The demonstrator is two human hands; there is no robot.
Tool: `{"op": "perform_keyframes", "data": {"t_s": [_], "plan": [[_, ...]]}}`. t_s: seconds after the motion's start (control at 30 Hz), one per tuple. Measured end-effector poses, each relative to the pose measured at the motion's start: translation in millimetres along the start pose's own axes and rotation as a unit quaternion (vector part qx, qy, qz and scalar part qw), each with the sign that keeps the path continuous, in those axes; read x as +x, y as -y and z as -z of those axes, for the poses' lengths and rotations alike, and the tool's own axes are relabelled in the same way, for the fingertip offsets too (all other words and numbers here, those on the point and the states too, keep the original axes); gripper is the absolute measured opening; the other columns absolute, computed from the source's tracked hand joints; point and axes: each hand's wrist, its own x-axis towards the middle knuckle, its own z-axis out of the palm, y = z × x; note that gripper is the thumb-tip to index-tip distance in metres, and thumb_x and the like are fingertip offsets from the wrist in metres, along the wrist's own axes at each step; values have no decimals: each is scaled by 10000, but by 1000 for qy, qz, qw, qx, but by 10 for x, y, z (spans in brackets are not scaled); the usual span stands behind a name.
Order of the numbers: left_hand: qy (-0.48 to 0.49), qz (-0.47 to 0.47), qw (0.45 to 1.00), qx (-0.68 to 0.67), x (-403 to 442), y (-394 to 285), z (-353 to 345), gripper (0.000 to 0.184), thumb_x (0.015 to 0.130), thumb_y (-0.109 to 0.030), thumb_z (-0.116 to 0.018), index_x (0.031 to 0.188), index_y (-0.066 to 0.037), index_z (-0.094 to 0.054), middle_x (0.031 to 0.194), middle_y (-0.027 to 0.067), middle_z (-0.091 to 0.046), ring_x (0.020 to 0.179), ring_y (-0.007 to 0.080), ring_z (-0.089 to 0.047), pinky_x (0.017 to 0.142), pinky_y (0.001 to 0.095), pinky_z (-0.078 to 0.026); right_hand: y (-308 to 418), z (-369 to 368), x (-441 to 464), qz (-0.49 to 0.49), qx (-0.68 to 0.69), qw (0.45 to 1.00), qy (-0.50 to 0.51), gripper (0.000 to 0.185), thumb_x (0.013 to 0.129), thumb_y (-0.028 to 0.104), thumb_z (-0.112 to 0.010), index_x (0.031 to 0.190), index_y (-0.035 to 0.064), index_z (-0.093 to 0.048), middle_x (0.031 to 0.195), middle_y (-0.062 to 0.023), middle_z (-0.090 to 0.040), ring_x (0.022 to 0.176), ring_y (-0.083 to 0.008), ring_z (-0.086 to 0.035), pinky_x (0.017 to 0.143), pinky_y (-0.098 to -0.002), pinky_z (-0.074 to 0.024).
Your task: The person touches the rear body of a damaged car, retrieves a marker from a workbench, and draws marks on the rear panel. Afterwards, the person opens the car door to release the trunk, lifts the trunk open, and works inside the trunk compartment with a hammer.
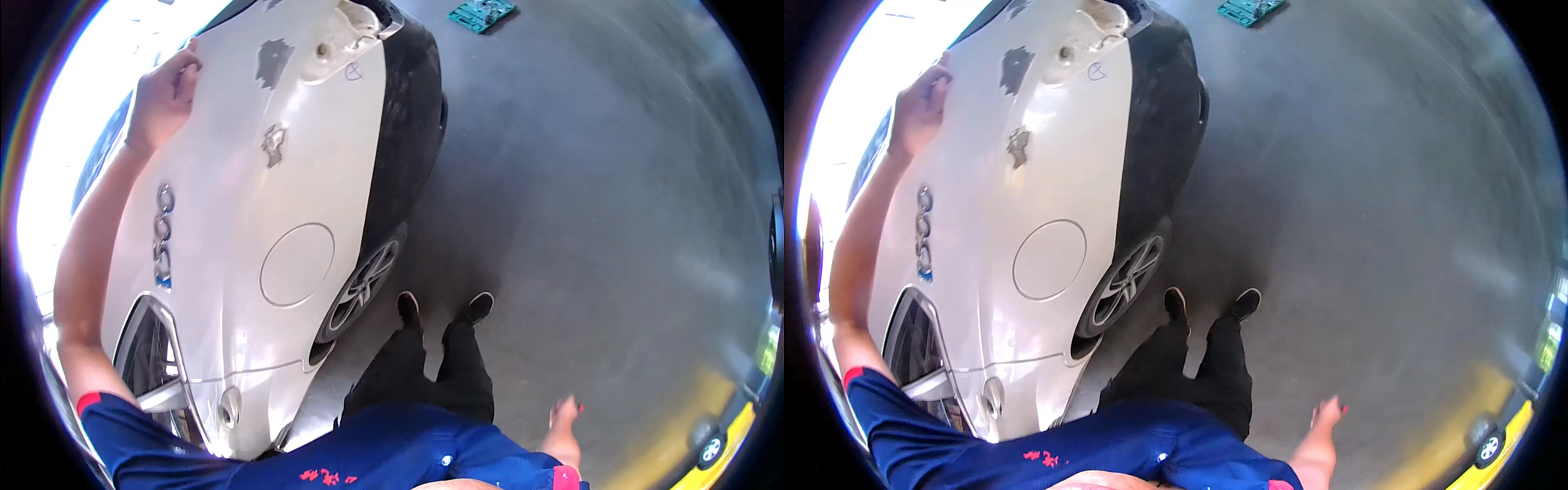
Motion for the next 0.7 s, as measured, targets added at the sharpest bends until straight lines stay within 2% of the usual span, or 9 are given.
{"op": "perform_keyframes", "data": {"t_s": [0.03, 0.1, 0.17, 0.2, 0.27, 0.4, 0.43, 0.6, 0.7], "plan": [[1, -17, 1000, 4, 14, 25, 0, 93, 905, -88, -543, 935, -16, -594, 1109, 201, -639, 515, 135, -493, 542, 290, -442, 139, -356, 314, -23, -49, 993, 101, 215, 923, 349, -535, 1083, 234, -451, 676, 8, -450, 610, -147, -469, 647, -386, -448], [13, -29, 999, 10, -16, 76, 24, 86, 888, -91, -564, 922, -16, -588, 1025, 218, -648, 501, 174, -511, 542, 308, -451, 653, -1705, -518, 4, 48, 992, 114, 422, 877, 287, -662, 1201, 141, -433, 1000, -53, -597, 985, -226, -572, 1069, -465, -327], [20, -18, 1000, 7, 1, -16, 65, 80, 889, -89, -562, 914, -16, -582, 1031, 217, -649, 505, 185, -522, 549, 311, -458, 1036, -2974, -1135, 32, 83, 935, 344, 436, 846, 257, -711, 1170, 40, -516, 1228, -140, -597, 1128, -304, -578, 990, -459, -407], [26, -6, 1000, 1, 5, -63, 71, 76, 891, -87, -560, 907, -15, -577, 1037, 215, -649, 510, 196, -533, 556, 314, -464, 1279, -3536, -1830, 51, 95, 907, 407, 295, 856, 244, -693, 1068, 46, -642, 1144, -122, -637, 878, -208, -601, 884, -392, -484], [33, -10, 999, -5, 34, -52, 89, 65, 891, -77, -557, 900, -14, -572, 1052, 220, -645, 523, 202, -548, 571, 310, -472, 1748, -4153, -3329, 65, 72, 774, 626, 254, 885, 270, -645, 1037, 68, -672, 898, -33, -664, 752, -103, -582, 684, -274, -457], [-12, -75, 997, -26, 24, 25, 27, 35, 887, -45, -553, 886, -13, -565, 1112, 236, -624, 566, 210, -584, 616, 294, -491, 1992, -4777, -5218, 160, 156, 660, 717, 274, 929, 248, -557, 1088, 34, -622, 852, -61, -663, 704, -108, -587, 686, -286, -506], [34, -14, 999, -39, 26, -19, 84, 25, 884, -37, -555, 883, -13, -564, 1161, 241, -602, 592, 219, -610, 639, 284, -500, 1986, -4862, -5453, 164, 176, 650, 721, 269, 930, 241, -550, 1080, 26, -612, 843, -70, -666, 691, -112, -591, 674, -290, -518], [27, -45, 998, -20, 21, 43, 70, 47, 893, -52, -556, 878, -17, -583, 1005, 185, -690, 520, 166, -554, 584, 279, -488, 1877, -5128, -5890, 168, 199, 649, 714, 217, 931, 209, -528, 1015, 20, -595, 843, -90, -672, 665, -111, -599, 628, -277, -519], [12, -42, 999, -13, 7, 62, 32, 68, 909, -75, -540, 892, -17, -571, 1264, 141, -601, 461, 71, -431, 478, 235, -404, 1820, -5216, -6002, 208, 216, 650, 699, 206, 922, 182, -540, 1012, 6, -595, 822, -103, -672, 653, -116, -601, 617, -275, -516]]}}
